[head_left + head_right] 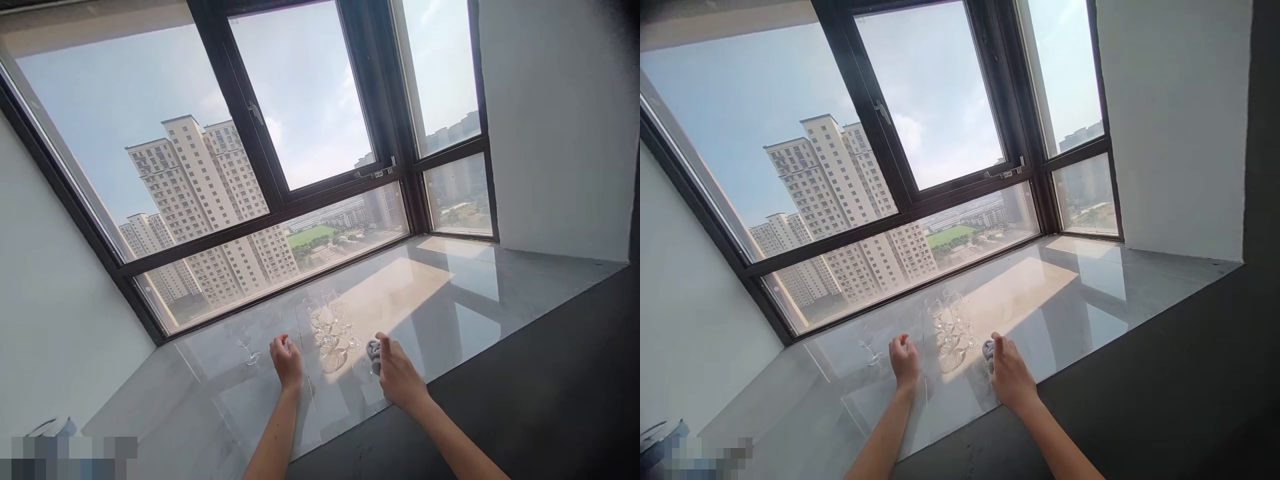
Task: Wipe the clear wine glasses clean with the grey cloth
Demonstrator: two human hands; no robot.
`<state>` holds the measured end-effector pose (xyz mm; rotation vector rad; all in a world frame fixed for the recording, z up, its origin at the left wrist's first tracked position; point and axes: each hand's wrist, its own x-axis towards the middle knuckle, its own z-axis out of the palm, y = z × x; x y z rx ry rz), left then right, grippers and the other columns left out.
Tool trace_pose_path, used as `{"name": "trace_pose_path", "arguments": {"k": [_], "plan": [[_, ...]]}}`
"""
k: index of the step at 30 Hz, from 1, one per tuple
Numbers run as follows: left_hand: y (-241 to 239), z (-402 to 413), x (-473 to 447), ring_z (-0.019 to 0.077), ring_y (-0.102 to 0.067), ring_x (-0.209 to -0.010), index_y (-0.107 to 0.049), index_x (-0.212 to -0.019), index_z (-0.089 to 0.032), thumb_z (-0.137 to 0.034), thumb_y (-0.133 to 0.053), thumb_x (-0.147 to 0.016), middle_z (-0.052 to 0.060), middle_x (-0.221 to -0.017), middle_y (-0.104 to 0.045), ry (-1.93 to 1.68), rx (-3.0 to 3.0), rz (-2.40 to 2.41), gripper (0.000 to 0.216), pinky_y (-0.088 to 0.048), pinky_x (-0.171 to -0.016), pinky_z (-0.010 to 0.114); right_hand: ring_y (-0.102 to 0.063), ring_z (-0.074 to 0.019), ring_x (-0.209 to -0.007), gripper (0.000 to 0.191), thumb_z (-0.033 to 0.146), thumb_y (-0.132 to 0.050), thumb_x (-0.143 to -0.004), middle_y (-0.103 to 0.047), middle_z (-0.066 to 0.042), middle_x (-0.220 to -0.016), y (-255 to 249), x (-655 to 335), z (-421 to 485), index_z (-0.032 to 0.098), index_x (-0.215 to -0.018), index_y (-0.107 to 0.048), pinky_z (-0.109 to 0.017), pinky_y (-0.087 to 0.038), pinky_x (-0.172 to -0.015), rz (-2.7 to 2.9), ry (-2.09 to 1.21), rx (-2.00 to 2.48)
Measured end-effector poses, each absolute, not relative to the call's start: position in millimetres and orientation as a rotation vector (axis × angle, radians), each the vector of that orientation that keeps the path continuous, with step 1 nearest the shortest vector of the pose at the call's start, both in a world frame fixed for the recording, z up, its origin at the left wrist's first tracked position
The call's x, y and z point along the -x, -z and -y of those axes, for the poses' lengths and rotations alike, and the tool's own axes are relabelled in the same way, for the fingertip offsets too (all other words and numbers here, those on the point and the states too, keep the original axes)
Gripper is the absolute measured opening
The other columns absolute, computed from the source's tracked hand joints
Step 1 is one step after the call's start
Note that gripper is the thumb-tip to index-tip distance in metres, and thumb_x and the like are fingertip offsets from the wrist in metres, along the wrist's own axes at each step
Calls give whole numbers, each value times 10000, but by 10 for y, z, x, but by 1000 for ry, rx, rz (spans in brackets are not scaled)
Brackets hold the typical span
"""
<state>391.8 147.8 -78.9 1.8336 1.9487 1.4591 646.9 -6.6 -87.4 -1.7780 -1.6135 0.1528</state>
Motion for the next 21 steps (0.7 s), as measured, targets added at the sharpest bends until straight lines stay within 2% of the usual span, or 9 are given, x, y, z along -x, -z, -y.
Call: {"name": "trace_pose_path", "arguments": {"k": [3, 5, 8, 10, 12, 15, 18, 21], "plan": [[722, -1543, -3466, 307, -475, -1251, -404, -1236, -157, -226, -489, -826, 170, -1269, -522, -1692, -1366, -2303, 424, -363, -1046, 426, -524, -250, -1069, 521, 14, -358, -810, -576, -142, -1206, 925, -6482, 52, 153, -1312, -376, -332, -441, -813, 1624, -136, 1738], [680, -1635, -3215, 343, -455, -1280, -325, -1310, -135, -210, -525, -788, 213, -1325, -486, -1685, -1194, -2406, 564, -380, -1017, 446, -515, -253, -1069, 536, 12, -370, -796, -579, -133, -1183, 956, -6488, 36, 156, -1312, -372, -338, -434, -807, 1641, -134, 1744], [634, -1815, -2993, 336, -555, -1191, -294, -1355, -158, -213, -558, -765, 204, -1329, -529, -1558, -1177, -2413, 648, -437, -937, 434, -503, -254, -1098, 602, 10, -384, -778, -594, -110, -1141, 975, -6495, 14, 190, -1352, -355, -324, -419, -763, 1642, -152, 1762], [617, -1925, -2940, 318, -633, -1077, -369, -1322, -184, -220, -571, -763, 154, -1213, -636, -1439, -1217, -2391, 595, -441, -930, 443, -498, -254, -1106, 637, 17, -389, -779, -607, -101, -1111, 965, -6494, 7, 200, -1387, -333, -323, -411, -765, 1664, -148, 1755], [614, -1995, -2930, 304, -674, -988, -486, -1220, -208, -228, -558, -781, 100, -1034, -714, -1337, -1266, -2364, 445, -430, -944, 458, -498, -259, -1092, 634, 40, -400, -785, -614, -107, -1095, 938, -6486, 13, 178, -1400, -325, -336, -407, -801, 1695, -127, 1760], [628, -1991, -2934, 260, -701, -888, -594, -1033, -232, -232, -504, -823, 52, -854, -737, -1269, -1360, -2297, 229, -467, -875, 395, -491, -280, -1104, 561, 126, -447, -804, -601, -132, -1151, 886, -6464, 44, 158, -1360, -375, -368, -402, -863, 1707, -102, 1781], [657, -1842, -2937, 214, -705, -806, -612, -971, -222, -222, -449, -858, 42, -807, -732, -1306, -1459, -2207, 198, -487, -744, 307, -487, -281, -1149, 425, 258, -409, -903, -593, -133, -1202, 849, -6447, 80, 187, -1322, -408, -404, -391, -926, 1692, -128, 1733], [695, -1585, -2984, 203, -696, -820, -606, -990, -213, -233, -409, -888, 54, -866, -731, -1395, -1548, -2140, 222, -480, -714, 289, -534, -255, -1109, 383, 301, -257, -984, -624, -115, -1150, 850, -6438, 83, 205, -1334, -380, -410, -398, -926, 1625, -195, 1712]]}}
